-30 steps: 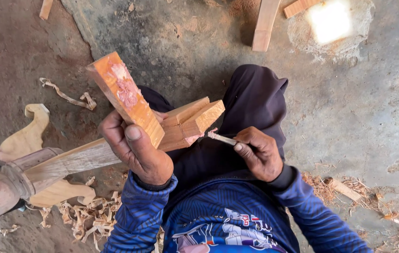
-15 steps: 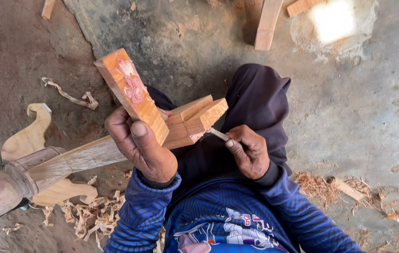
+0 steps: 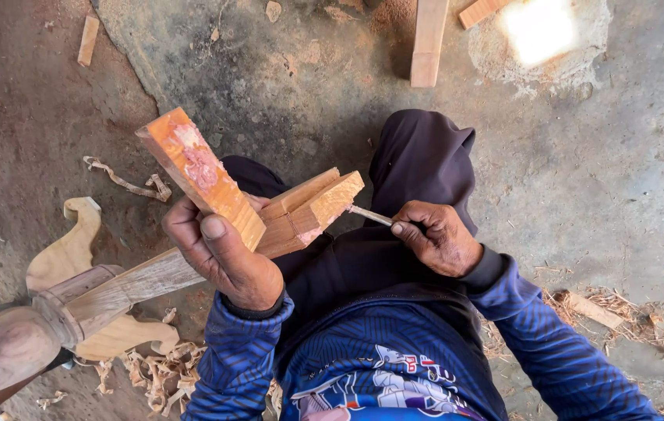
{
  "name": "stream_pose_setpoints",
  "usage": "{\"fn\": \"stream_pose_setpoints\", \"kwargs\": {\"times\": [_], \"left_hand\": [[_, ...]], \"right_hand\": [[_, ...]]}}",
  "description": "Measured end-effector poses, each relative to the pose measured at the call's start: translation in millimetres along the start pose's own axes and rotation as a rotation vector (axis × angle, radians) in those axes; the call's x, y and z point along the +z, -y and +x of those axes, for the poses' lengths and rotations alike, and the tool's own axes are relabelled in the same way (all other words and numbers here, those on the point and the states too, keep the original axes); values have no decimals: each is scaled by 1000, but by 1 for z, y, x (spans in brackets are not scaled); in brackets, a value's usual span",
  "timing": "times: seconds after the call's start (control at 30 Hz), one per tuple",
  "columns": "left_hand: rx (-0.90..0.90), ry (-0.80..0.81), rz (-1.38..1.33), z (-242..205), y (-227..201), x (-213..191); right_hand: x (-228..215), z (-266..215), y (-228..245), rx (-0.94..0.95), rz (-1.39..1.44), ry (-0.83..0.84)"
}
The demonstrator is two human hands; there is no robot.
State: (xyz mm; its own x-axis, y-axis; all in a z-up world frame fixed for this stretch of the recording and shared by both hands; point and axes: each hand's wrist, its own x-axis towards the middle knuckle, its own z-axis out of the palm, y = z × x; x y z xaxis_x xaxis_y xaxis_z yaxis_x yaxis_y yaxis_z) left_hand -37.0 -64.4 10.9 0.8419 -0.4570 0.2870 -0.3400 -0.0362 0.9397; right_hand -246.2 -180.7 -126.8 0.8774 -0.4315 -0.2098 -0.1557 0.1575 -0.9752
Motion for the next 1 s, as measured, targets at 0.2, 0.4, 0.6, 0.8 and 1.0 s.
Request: {"fn": "stream_pose_setpoints", "kwargs": {"times": [0.2, 0.4, 0.6, 0.8, 1.0], "left_hand": [[14, -30, 21, 2, 0, -1], [-7, -31, 25, 0, -3, -3], [-22, -9, -2, -2, 1, -3], [-10, -8, -11, -3, -1, -5], [9, 2, -18, -4, 0, -6]], "right_hand": [[5, -9, 13, -91, -156, -66], [36, -8, 30, -203, 30, -97], [32, -14, 18, -224, -12, -137], [40, -26, 0, 75, 378, 53], [48, -17, 14, 260, 919, 272]]}}
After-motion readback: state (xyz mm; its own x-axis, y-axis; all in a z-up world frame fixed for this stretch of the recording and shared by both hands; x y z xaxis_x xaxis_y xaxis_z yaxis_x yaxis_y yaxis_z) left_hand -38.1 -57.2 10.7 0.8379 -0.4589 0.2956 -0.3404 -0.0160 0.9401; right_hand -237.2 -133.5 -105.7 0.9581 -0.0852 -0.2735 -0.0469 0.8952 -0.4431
